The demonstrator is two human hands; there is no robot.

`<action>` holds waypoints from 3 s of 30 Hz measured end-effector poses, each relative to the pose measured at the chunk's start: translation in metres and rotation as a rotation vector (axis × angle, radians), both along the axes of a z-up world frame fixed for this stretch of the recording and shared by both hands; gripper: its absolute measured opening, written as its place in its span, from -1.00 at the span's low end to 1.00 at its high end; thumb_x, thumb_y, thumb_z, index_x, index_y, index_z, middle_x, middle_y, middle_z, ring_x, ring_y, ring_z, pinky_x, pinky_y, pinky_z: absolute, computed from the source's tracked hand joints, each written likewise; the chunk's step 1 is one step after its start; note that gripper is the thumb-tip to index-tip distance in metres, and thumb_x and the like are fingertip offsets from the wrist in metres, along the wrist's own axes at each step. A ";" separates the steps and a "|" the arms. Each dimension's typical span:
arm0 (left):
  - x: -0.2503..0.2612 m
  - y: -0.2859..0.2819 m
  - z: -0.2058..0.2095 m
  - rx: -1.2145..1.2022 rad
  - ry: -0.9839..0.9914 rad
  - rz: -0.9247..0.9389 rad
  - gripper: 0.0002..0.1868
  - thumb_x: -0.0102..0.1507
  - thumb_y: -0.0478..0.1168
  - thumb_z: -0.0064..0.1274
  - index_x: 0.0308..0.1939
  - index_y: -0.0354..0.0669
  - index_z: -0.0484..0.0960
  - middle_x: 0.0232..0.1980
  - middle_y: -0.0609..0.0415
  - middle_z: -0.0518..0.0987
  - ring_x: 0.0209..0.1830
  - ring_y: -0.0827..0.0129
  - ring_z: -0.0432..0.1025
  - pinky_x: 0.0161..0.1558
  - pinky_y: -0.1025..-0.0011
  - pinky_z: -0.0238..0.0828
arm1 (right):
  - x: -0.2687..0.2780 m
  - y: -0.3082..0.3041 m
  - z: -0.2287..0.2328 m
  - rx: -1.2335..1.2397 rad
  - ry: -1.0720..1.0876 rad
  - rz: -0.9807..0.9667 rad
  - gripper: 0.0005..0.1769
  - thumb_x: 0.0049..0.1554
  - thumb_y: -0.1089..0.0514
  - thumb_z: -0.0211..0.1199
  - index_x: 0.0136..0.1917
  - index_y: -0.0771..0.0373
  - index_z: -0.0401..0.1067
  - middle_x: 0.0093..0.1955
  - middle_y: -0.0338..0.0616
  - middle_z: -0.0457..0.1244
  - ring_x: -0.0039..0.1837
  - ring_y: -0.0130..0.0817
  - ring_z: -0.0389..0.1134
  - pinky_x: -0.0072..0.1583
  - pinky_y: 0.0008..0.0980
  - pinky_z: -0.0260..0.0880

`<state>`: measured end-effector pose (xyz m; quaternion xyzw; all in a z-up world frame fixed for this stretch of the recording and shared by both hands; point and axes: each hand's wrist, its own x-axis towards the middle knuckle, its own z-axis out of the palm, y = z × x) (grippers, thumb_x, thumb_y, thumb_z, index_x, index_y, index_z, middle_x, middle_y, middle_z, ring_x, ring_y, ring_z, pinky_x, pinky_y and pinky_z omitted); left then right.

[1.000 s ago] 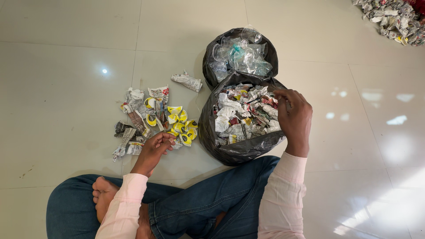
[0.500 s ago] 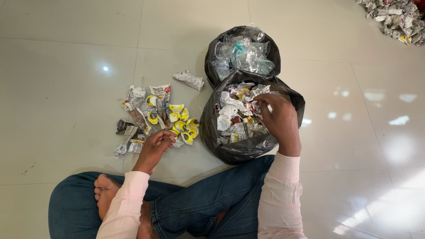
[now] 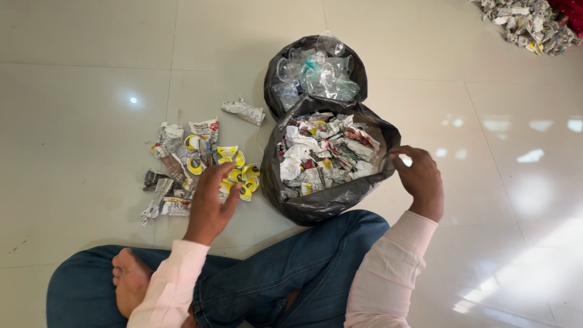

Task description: The person sits on the floor and sorts small crumpled paper and plastic items from a pile into a black bag. The person handles items one at a time, picking them up and placing them into the bag.

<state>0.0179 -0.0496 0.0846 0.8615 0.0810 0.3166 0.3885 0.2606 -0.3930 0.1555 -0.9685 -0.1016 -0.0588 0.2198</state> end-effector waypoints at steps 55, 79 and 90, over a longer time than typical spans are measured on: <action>0.331 -0.069 0.022 0.697 0.304 -0.306 -0.67 0.14 -0.23 0.29 -0.04 -0.19 0.61 -0.10 -0.07 0.66 0.01 0.01 0.52 0.07 -0.04 0.36 | 0.044 0.031 -0.042 0.292 -0.046 -0.007 -0.64 0.14 0.18 0.30 0.22 0.14 0.51 -0.02 0.03 0.45 0.02 -0.02 0.48 0.04 -0.12 0.42; 0.291 0.000 0.040 0.659 0.336 -0.249 -0.71 0.17 -0.10 0.27 -0.10 -0.13 0.64 -0.15 -0.15 0.67 -0.13 -0.10 0.58 -0.11 -0.02 0.49 | 0.038 0.009 -0.020 0.551 -0.179 -0.013 -0.86 0.17 0.35 0.27 0.01 0.28 0.57 -0.11 -0.13 0.45 -0.07 -0.39 0.50 0.02 -0.42 0.46; 0.252 0.002 0.056 0.513 0.662 -0.069 -0.35 0.06 -0.03 0.36 0.08 -0.27 0.43 -0.08 -0.24 0.62 -0.11 -0.18 0.54 -0.11 -0.06 0.45 | 0.025 -0.004 -0.011 0.188 0.029 -0.069 -0.31 0.02 0.23 0.42 0.39 0.12 0.27 0.03 0.00 0.41 0.00 -0.06 0.47 0.01 -0.11 0.43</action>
